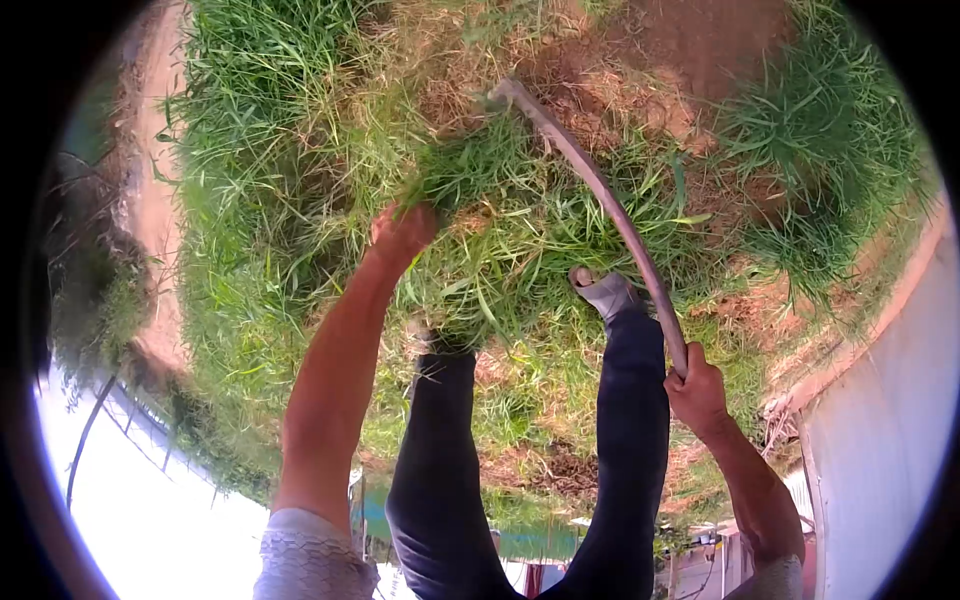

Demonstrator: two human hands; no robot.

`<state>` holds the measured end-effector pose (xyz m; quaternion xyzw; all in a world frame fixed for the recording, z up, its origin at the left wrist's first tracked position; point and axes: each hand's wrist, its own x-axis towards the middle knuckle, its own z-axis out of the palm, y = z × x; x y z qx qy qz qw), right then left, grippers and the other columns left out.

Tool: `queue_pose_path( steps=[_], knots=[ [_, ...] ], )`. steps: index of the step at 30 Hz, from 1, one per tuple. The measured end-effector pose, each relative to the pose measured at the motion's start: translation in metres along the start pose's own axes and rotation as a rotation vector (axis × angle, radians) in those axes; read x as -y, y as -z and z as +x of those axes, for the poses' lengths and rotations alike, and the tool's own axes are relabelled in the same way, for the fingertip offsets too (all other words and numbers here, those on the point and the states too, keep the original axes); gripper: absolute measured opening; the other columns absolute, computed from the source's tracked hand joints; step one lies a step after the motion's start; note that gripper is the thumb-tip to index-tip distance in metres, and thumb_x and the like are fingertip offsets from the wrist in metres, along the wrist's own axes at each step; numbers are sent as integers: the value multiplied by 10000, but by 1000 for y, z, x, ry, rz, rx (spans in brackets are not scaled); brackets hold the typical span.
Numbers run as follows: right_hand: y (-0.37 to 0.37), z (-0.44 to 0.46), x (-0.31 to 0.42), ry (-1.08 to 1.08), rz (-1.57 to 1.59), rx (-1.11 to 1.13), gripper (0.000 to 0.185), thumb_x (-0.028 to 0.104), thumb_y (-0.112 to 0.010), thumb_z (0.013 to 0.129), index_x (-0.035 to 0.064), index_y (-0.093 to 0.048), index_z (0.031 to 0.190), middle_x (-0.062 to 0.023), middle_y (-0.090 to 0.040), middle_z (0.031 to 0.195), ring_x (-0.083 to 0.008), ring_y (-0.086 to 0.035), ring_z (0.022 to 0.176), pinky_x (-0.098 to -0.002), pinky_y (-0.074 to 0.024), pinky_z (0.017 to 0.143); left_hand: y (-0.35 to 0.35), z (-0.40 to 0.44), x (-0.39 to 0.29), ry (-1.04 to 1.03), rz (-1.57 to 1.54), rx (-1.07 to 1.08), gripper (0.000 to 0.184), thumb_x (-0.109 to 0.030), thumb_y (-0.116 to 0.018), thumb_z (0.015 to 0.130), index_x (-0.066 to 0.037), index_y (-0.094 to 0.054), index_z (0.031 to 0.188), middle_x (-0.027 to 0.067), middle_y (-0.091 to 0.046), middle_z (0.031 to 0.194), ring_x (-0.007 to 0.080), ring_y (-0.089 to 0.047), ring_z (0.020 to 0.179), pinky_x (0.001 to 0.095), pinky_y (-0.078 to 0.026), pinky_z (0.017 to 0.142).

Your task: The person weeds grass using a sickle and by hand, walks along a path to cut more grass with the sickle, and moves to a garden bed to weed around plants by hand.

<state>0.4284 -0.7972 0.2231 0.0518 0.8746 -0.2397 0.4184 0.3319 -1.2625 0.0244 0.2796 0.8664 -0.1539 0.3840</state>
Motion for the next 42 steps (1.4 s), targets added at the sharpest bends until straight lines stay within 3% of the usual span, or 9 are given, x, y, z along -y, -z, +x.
queue_pose_path(
  steps=[3, 6, 11, 13, 18, 27, 30, 34, 42],
  knots=[
    [-2, 25, 32, -21, 318, -218, 174, -5, -565, 805, 21, -429, 911, -129, -496, 603, -251, -547, 481, -368, -439, 463, -60, -20, -27, 256, -263, -543, 289, -265, -478, 923, -143, -689, 1077, 141, -681, 1049, 286, -675, 975, 393, -543, 845],
    [5, 88, 123, -260, 806, -230, 203, -69, -545, 820, 40, -415, 930, 22, -402, 645, -106, -366, 496, -241, -338, 478, 19, -21, -13, 306, -624, 95, 296, -279, -465, 933, -129, -689, 1057, 126, -687, 1033, 286, -679, 937, 420, -559, 764],
    [-24, -54, -11, -7, -155, 268, 298, 65, -577, 769, 34, -396, 1005, -258, -582, 663, -491, -592, 636, -566, -484, 573, 18, -34, -26, 73, -189, -18, 172, -99, -516, 907, -35, -671, 946, 143, -674, 898, 233, -672, 781, 418, -541, 617],
    [8, -135, -54, -165, -234, 329, 288, 101, -592, 789, 42, -418, 1012, -227, -589, 655, -452, -621, 614, -537, -506, 553, 88, -66, -27, 473, -1092, 227, 173, -122, -518, 915, -19, -657, 929, 177, -674, 881, 287, -681, 777, 423, -545, 672],
    [25, -114, -3, -94, -105, 109, 219, 71, -570, 808, 36, -436, 977, -226, -556, 630, -450, -599, 589, -484, -473, 505, 12, -166, -114, 183, -817, -87, 338, -178, -497, 921, -7, -569, 1203, 194, -634, 820, 320, -647, 758, 449, -540, 715],
    [-74, 87, 162, 5, 438, -134, 195, 143, -602, 881, 33, -442, 901, -60, -427, 607, -159, -405, 471, -330, -393, 458, -74, -278, 46, 552, -453, 287, 308, -192, -486, 921, -9, -629, 1122, 213, -615, 1126, 351, -562, 1054, 428, -475, 819],
    [-99, 25, 133, -361, 1498, 46, 198, 114, -618, 889, 65, -428, 874, 3, -321, 598, -116, -272, 473, -296, -333, 436, -73, -325, 88, 723, -469, 328, 261, -142, -469, 921, -15, -651, 1059, 201, -599, 1143, 319, -552, 1031, 396, -447, 885],
    [-23, -36, 191, 67, 22, 44, 294, 74, -656, 806, -11, -400, 923, -218, -567, 670, -384, -610, 576, -478, -472, 513, -106, -413, 103, 827, -390, 337, 256, -164, -502, 913, 15, -637, 1037, 223, -600, 1064, 357, -551, 1004, 446, -443, 856],
    [69, -178, 175, -189, -71, 180, 188, 89, -602, 777, 15, -450, 860, -175, -529, 636, -312, -564, 542, -406, -455, 533, -186, -469, 26, 535, -341, 79, 326, -140, -519, 859, 3, -603, 1140, 254, -591, 1116, 379, -537, 1030, 488, -446, 855]
  ],
)
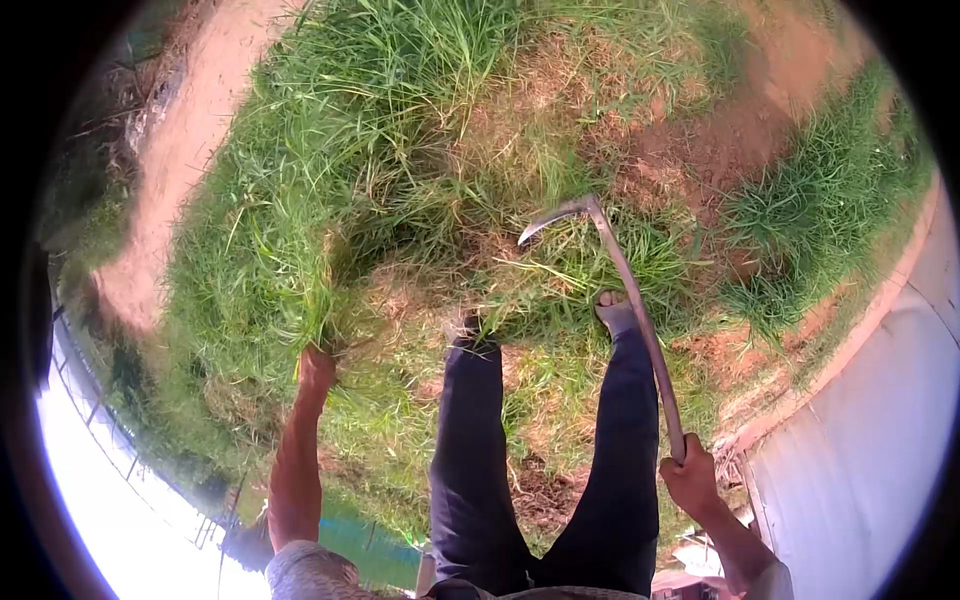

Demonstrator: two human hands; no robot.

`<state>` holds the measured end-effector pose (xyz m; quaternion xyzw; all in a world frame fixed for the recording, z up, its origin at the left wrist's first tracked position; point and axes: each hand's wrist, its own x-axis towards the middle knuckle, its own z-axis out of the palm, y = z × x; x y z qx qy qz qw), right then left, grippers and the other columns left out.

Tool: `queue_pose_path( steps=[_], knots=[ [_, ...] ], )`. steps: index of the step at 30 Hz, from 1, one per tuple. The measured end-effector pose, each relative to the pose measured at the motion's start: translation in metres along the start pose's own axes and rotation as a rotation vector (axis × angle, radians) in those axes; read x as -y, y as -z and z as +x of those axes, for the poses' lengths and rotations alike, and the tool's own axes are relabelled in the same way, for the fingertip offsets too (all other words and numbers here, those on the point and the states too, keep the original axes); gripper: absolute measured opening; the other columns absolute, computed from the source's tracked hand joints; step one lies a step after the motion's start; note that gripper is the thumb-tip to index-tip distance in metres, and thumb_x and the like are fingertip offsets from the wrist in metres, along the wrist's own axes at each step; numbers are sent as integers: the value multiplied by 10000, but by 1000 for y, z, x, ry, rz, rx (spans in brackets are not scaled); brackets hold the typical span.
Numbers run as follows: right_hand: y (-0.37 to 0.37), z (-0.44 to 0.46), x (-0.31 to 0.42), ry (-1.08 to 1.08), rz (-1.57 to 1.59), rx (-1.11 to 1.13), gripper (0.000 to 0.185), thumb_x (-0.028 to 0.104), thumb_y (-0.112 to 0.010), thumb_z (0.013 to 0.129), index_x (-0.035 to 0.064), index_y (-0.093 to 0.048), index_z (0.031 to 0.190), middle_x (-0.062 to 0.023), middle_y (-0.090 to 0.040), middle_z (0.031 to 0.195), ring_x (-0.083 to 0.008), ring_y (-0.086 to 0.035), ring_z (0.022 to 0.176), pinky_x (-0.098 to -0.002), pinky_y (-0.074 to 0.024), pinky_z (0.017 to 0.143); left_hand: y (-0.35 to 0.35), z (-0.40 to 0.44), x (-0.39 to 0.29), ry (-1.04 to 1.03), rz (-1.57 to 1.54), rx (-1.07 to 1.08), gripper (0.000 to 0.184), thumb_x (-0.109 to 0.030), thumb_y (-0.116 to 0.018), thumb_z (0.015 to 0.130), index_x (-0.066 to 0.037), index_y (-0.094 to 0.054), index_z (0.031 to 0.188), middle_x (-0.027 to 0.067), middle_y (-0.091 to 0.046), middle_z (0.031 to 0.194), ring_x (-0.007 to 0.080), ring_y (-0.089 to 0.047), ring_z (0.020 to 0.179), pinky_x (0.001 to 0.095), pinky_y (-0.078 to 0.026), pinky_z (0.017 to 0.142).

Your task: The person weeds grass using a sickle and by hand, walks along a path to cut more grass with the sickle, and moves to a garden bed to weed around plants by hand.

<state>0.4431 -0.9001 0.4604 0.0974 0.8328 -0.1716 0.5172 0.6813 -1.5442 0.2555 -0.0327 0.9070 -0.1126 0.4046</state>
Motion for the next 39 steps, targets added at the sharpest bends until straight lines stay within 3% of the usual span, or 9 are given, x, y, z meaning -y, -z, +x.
queue_pose_path(
  steps=[1, 4, 8, 11, 20, 23, 27, 32, 39],
  knots=[
    [2, 28, 9, -5, 98, -87, 186, 92, -602, 785, 11, -461, 876, -123, -498, 648, -218, -502, 551, -371, -440, 539, -7, -8, -5, -62, 159, -159, 357, -127, -526, 845, 1, -599, 1169, 250, -590, 1152, 361, -537, 1052, 488, -444, 863],
    [18, 130, 120, -100, 569, -192, 173, 83, -563, 851, 44, -459, 984, -54, -472, 657, -162, -449, 439, -338, -396, 397, 160, -1, -16, 632, -1389, 228, 412, -69, -513, 858, -28, -567, 1264, 219, -559, 1237, 337, -519, 1103, 465, -434, 909],
    [5, 250, 269, 69, 927, -199, 159, 65, -565, 875, 49, -478, 742, -18, -438, 528, -118, -426, 396, -296, -363, 330, 80, -46, 29, 391, -1198, 51, 399, -60, -443, 945, -57, -511, 1338, 203, -511, 1293, 343, -498, 1123, 437, -437, 922],
    [-74, 212, 310, 110, 331, -7, 168, 96, -593, 894, -28, -480, 884, -111, -565, 674, -147, -515, 438, -259, -395, 296, 80, -70, 40, 546, -1335, -119, 310, -234, -489, 970, -36, -548, 1201, 149, -553, 1078, 259, -522, 925, 381, -436, 781],
    [-72, -13, 147, 256, -402, 19, 369, 113, -611, 803, -52, -358, 1015, -283, -570, 679, -477, -619, 663, -534, -513, 586, 14, -116, 46, 660, -1585, 57, 333, -286, -514, 974, 0, -576, 1134, 108, -617, 908, 185, -522, 812, 380, -432, 707],
    [-26, -57, 152, 158, -409, -39, 301, 88, -597, 791, -28, -405, 992, -271, -567, 664, -480, -616, 670, -529, -498, 586, -30, -78, 17, 449, -1896, -331, 246, -203, -494, 995, -9, -555, 1133, 112, -620, 969, 175, -536, 849, 340, -439, 718],
    [9, -93, 185, 40, -85, -224, 170, 76, -576, 786, 34, -428, 858, -133, -505, 617, -274, -546, 513, -418, -429, 474, 184, -26, 18, 178, -2219, -118, 531, -259, -654, 889, -13, -464, 1320, 167, -589, 1153, 248, -542, 1028, 371, -450, 868],
    [31, -99, 310, 19, 523, -436, 153, 93, -534, 874, 91, -385, 909, 2, -401, 620, -93, -388, 366, -272, -337, 312, 255, -31, 79, 274, -1675, -513, 704, -316, -705, 867, -32, -389, 1428, 212, -392, 1428, 294, -539, 1170, 396, -506, 919],
    [29, -78, 236, -114, 353, -599, 138, 82, -521, 847, 102, -386, 838, 11, -378, 558, -110, -371, 345, -297, -325, 293, -38, -187, 85, 709, -1796, -175, 440, -225, -600, 836, 41, -584, 1186, 197, -663, 1035, 249, -632, 955, 370, -495, 854]
  ],
)
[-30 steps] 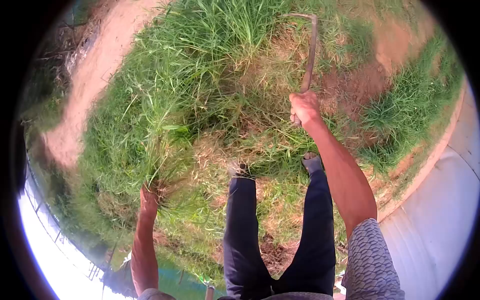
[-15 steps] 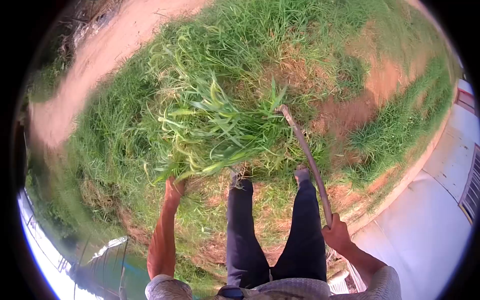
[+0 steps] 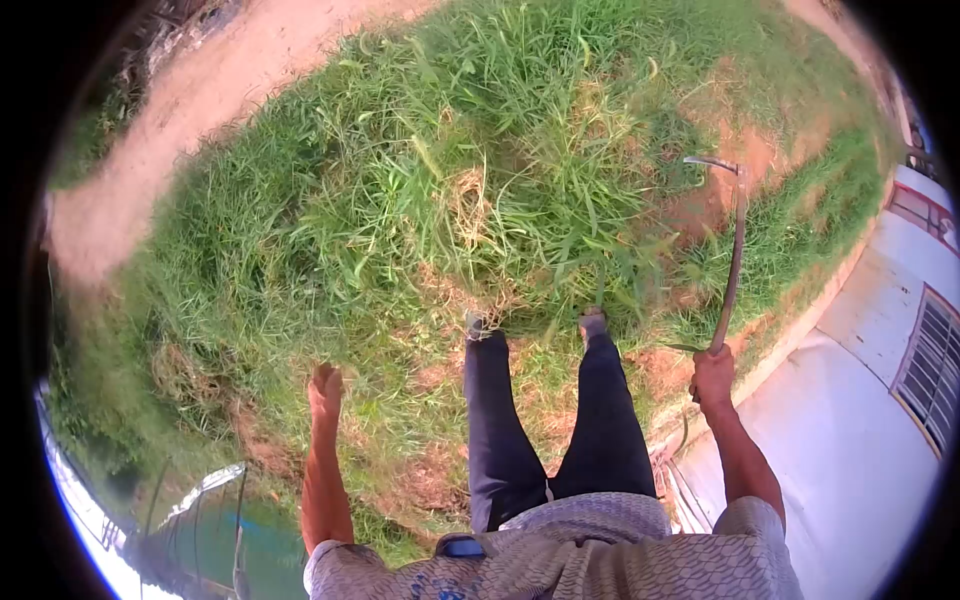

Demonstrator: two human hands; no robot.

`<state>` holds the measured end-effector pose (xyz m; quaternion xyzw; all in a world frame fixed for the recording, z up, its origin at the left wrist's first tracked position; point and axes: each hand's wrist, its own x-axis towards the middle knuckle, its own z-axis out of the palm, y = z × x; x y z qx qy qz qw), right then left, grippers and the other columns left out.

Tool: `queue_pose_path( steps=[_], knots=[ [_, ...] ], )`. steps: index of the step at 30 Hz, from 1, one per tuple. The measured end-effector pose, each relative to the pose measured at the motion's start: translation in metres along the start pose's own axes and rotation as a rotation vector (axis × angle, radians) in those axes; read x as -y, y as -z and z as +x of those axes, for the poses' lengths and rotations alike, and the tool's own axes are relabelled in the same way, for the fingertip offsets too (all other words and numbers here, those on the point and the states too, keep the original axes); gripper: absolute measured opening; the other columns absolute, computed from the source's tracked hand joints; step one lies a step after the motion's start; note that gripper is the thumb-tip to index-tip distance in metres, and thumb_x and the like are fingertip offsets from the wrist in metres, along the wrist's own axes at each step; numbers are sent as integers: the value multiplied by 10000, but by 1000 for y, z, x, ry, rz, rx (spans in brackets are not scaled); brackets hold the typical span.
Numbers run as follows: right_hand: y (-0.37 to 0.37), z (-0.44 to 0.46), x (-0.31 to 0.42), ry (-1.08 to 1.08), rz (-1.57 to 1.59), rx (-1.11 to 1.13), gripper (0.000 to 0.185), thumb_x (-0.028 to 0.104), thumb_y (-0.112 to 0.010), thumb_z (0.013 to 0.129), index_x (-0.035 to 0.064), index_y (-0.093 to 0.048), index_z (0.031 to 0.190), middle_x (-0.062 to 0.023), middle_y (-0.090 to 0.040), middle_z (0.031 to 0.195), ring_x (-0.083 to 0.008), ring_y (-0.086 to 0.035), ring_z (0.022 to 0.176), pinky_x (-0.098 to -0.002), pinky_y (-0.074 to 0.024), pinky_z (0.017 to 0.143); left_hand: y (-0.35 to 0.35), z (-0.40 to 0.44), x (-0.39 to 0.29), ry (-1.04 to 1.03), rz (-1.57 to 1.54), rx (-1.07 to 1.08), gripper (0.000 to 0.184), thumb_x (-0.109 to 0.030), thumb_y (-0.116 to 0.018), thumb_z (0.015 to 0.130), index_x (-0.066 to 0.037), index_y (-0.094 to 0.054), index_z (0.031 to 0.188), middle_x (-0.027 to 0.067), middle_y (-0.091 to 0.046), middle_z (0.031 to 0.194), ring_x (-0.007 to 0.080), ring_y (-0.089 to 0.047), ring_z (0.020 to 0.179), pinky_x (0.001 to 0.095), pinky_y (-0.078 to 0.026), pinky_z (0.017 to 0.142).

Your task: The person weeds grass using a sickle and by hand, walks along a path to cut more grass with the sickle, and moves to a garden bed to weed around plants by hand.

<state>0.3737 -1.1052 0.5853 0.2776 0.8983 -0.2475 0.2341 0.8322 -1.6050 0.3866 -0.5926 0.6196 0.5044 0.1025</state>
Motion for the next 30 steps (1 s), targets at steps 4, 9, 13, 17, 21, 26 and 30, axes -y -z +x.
queue_pose_path(
  steps=[4, 9, 13, 17, 21, 26, 30],
  knots=[
    [-47, -8, 18, -317, 33, 413, 181, 51, -574, 804, 56, -486, 646, -33, -444, 521, -143, -409, 365, -313, -332, 321, 25, -130, 84, 239, 540, 107, 234, -246, -575, 720, -16, -605, 748, 256, -607, 737, 420, -622, 732, 495, -473, 690],
    [-128, -43, 106, -1, -62, 488, 76, 78, -630, 782, 43, -565, 800, -41, -506, 558, -152, -485, 402, -321, -371, 353, 11, -222, 93, 246, 35, 339, 202, -212, -565, 810, -19, -573, 753, 118, -527, 658, 216, -554, 621, 389, -449, 582],
    [-143, -26, 142, 126, -41, 364, 124, 109, -634, 793, 52, -526, 816, -45, -527, 624, -161, -531, 489, -343, -415, 432, 3, -206, 74, 232, -69, 508, 128, -133, -581, 837, -25, -624, 893, 30, -576, 787, 131, -588, 684, 292, -513, 605],
    [-115, 5, 115, -3, 1149, 526, 234, 189, -616, 835, 10, -466, 853, -162, -591, 766, -262, -627, 644, -417, -464, 521, -14, -176, 30, 299, -404, 324, 303, -138, -631, 902, -2, -572, 1166, 29, -607, 902, 146, -602, 758, 287, -517, 667],
    [-59, -94, 123, 581, -264, 164, 339, 240, -588, 867, -24, -399, 963, -256, -565, 728, -413, -607, 627, -483, -467, 559, -26, -134, 67, -75, -168, 180, 303, -188, -620, 867, -55, -603, 1138, 41, -653, 937, 162, -648, 754, 291, -514, 609],
    [-77, -138, 84, 901, -395, 562, 309, 175, -571, 851, -47, -403, 985, -236, -562, 659, -395, -607, 580, -507, -449, 503, -37, -130, 80, -120, -216, 183, 347, -229, -619, 872, -65, -591, 1176, 49, -649, 986, 180, -657, 790, 307, -529, 646],
    [-144, -126, 58, 1168, -660, 716, 236, 163, -483, 902, -39, -434, 1014, -194, -603, 671, -342, -646, 601, -472, -492, 490, -33, -147, 73, -695, 451, 105, 257, -251, -632, 862, -118, -645, 1082, 81, -640, 1118, 274, -627, 1013, 437, -520, 847]
  ],
)
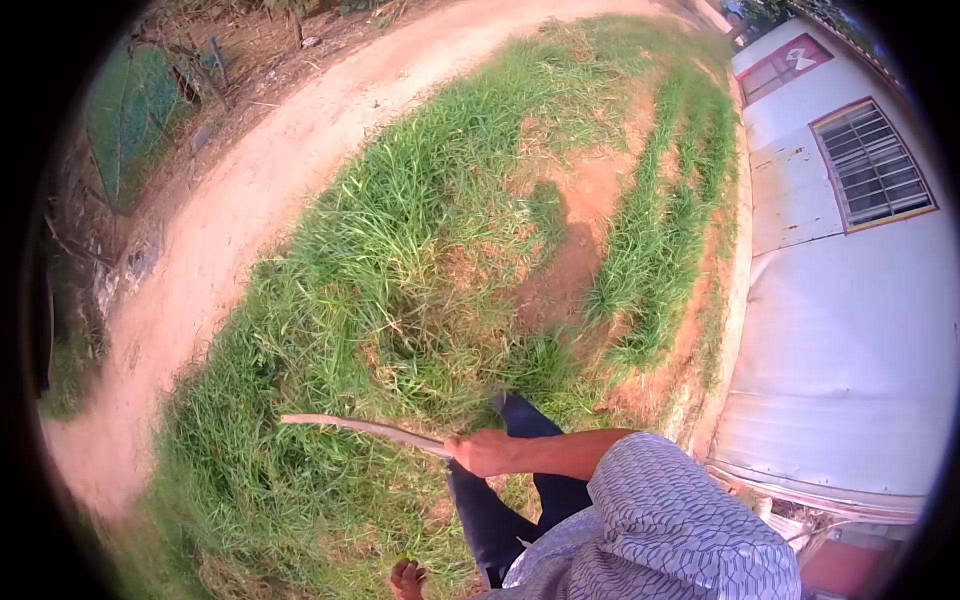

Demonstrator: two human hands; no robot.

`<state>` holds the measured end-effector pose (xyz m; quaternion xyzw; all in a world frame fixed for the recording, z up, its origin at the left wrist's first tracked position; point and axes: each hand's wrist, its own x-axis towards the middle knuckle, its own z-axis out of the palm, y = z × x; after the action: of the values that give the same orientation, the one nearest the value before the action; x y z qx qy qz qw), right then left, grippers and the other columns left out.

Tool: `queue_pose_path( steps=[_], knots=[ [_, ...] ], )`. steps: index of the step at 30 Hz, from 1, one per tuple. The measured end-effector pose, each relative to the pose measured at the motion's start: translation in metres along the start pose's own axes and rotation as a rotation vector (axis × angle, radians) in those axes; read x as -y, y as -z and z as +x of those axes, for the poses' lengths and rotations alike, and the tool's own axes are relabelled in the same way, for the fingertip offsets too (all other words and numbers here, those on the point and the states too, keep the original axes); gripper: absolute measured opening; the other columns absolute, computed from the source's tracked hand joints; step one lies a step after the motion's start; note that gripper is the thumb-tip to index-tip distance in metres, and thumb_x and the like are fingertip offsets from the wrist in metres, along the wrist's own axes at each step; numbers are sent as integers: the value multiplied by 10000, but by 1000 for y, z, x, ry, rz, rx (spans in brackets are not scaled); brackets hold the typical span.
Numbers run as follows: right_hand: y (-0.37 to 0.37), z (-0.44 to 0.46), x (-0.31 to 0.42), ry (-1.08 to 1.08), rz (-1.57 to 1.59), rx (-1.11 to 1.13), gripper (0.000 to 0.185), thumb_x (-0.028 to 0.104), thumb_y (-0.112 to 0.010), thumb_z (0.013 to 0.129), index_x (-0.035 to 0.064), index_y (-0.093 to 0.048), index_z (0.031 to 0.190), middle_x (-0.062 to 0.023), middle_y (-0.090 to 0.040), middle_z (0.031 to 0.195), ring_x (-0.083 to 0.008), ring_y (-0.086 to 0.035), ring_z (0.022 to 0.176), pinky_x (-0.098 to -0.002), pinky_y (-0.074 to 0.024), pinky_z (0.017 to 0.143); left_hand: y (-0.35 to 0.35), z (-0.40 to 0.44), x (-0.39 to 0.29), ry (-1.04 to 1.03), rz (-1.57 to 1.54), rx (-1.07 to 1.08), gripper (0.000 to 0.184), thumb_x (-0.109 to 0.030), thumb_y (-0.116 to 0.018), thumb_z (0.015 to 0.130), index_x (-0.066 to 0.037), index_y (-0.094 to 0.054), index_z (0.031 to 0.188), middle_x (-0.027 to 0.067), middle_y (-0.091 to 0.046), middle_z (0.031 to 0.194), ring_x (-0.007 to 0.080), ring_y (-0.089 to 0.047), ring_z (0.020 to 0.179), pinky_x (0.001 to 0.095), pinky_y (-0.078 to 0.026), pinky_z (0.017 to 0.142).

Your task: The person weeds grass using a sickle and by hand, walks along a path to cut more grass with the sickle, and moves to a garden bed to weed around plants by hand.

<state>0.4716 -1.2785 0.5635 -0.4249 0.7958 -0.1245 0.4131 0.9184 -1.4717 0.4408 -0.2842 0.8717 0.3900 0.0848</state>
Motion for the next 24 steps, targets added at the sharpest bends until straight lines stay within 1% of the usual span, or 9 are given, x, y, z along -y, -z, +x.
queue_pose_path(
  steps=[2, 5, 7, 10, 14, 16, 19, 22, 24],
  knots=[
    [-19, 18, -38, 142, -105, -114, 219, 174, -461, 922, -31, -446, 997, -168, -600, 645, -327, -642, 572, -466, -497, 482, 7, -8, -27, 339, 3, 128, 243, -253, -635, 860, -119, -652, 1061, 79, -644, 1101, 275, -629, 993, 438, -518, 832],
    [5, 13, -80, -27, -268, 41, 189, 155, -444, 924, -7, -528, 973, -138, -653, 731, -296, -683, 683, -441, -539, 545, 16, -15, -63, 421, 148, 206, 223, -256, -638, 857, -119, -664, 1031, 76, -650, 1075, 276, -633, 962, 441, -515, 809],
    [4, -18, -128, -214, -254, -194, 171, 175, -488, 912, 22, -524, 980, -126, -662, 738, -291, -687, 697, -450, -531, 549, 15, -15, -87, 401, 253, 239, 211, -259, -641, 855, -119, -671, 1010, 75, -654, 1058, 276, -636, 942, 442, -513, 794],
    [67, -72, -156, -575, -11, -190, 122, 139, -547, 895, 18, -563, 907, -177, -658, 704, -311, -691, 694, -468, -532, 569, 10, -15, -129, 315, 408, 292, 194, -262, -645, 852, -120, -682, 980, 72, -659, 1032, 277, -640, 911, 444, -510, 770],
    [121, -116, -188, -638, 169, -315, 180, 152, -573, 881, 0, -575, 785, -195, -654, 720, -298, -688, 667, -446, -526, 550, 1, -6, -174, 98, 628, 374, 178, -266, -650, 849, -120, -697, 939, 69, -667, 997, 278, -645, 871, 447, -506, 740],
    [143, -137, -189, -861, 906, -265, 258, 194, -603, 856, -14, -561, 708, -199, -648, 781, -274, -667, 621, -420, -518, 529, 5, 8, -197, -12, 711, 424, 172, -268, -652, 847, -121, -704, 918, 67, -671, 980, 278, -647, 850, 449, -504, 724],
    [137, -184, -198, -850, 1146, -406, 262, 234, -626, 837, -14, -561, 781, -194, -636, 818, -248, -628, 558, -396, -500, 499, 9, 30, -224, -128, 784, 456, 167, -271, -656, 844, -121, -716, 888, 65, -676, 954, 279, -651, 820, 451, -501, 701],
    [107, -239, -177, -793, 813, -699, 283, 267, -632, 808, -1, -555, 852, -217, -641, 821, -289, -631, 596, -429, -506, 557, 9, 62, -229, -222, 754, 376, 172, -273, -667, 832, -109, -710, 865, 59, -680, 945, 287, -651, 822, 441, -507, 693],
    [70, -272, -182, -833, 797, -658, 313, 285, -635, 794, 0, -561, 902, -225, -645, 837, -315, -642, 650, -442, -510, 603, 23, 80, -237, -243, 755, 382, 179, -269, -671, 830, -99, -709, 871, 62, -680, 944, 286, -652, 821, 434, -508, 682]
  ],
)
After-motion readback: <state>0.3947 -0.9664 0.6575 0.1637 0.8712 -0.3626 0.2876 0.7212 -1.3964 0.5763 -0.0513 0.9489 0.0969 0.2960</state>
